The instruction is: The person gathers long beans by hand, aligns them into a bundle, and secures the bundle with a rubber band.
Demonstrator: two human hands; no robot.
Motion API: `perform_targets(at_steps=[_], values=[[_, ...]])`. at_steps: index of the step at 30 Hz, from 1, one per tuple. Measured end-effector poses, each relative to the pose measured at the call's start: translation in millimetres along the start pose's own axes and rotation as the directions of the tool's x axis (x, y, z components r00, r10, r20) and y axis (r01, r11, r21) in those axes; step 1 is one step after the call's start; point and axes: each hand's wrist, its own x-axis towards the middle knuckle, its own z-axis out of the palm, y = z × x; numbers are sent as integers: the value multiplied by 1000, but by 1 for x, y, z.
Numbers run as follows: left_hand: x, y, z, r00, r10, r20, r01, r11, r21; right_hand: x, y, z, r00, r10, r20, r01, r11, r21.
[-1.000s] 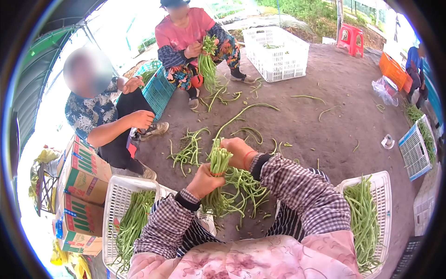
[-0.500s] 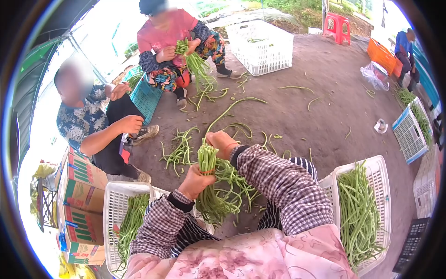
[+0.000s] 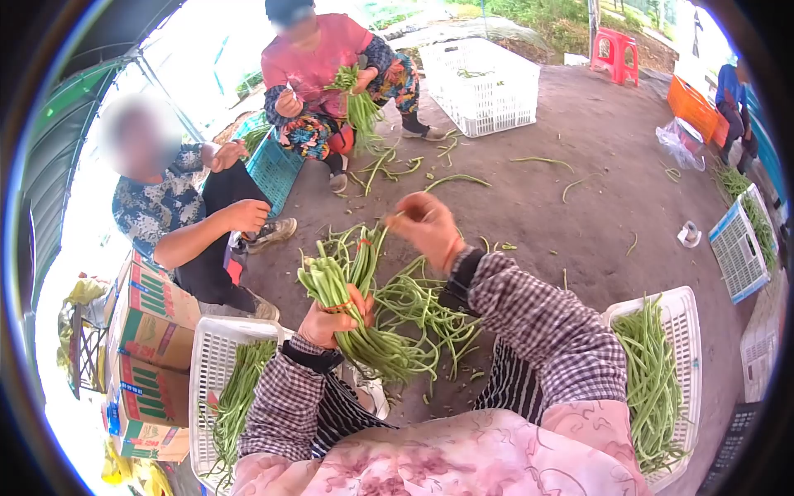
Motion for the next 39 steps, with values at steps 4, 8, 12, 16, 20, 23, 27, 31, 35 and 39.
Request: perform_targets(at_steps=[4, 8, 12, 16, 20, 23, 27, 31, 35, 39], values=[[3, -3, 4, 993, 108, 50, -106, 993, -44, -21, -18, 23, 858, 470, 206, -512, 750, 419], [8, -10, 19, 999, -10, -41, 14, 995, 101, -29, -28, 57, 777, 575, 255, -591, 528, 610], [20, -16, 22, 996, 46, -78, -38, 994, 101, -17, -16, 53, 817, 571, 78, -499, 632, 593], [22, -14, 27, 993, 73, -95, -59, 988, 142, -6, -23, 51, 839, 543, 38, -497, 735, 460], [21, -13, 29, 992, 74, -106, -49, 973, 225, 7, -4, 48, 841, 541, 13, -467, 714, 521], [19, -13, 30, 989, 87, -124, -54, 968, 246, 13, -21, 57, 834, 545, -84, -414, 721, 556], [16, -11, 31, 986, 93, -137, -56, 966, 251, 19, -13, 57, 830, 556, -38, -440, 697, 567], [10, -6, 31, 988, 95, -119, -50, 940, 337, 26, -1, 57, 840, 541, -35, -417, 685, 598], [6, -7, 31, 987, 104, -126, -61, 950, 307, 30, 2, 57, 845, 534, 14, -421, 650, 633], [2, -7, 35, 981, 109, -160, -56, 950, 307, 32, 1, 57, 839, 543, 22, -425, 631, 649]])
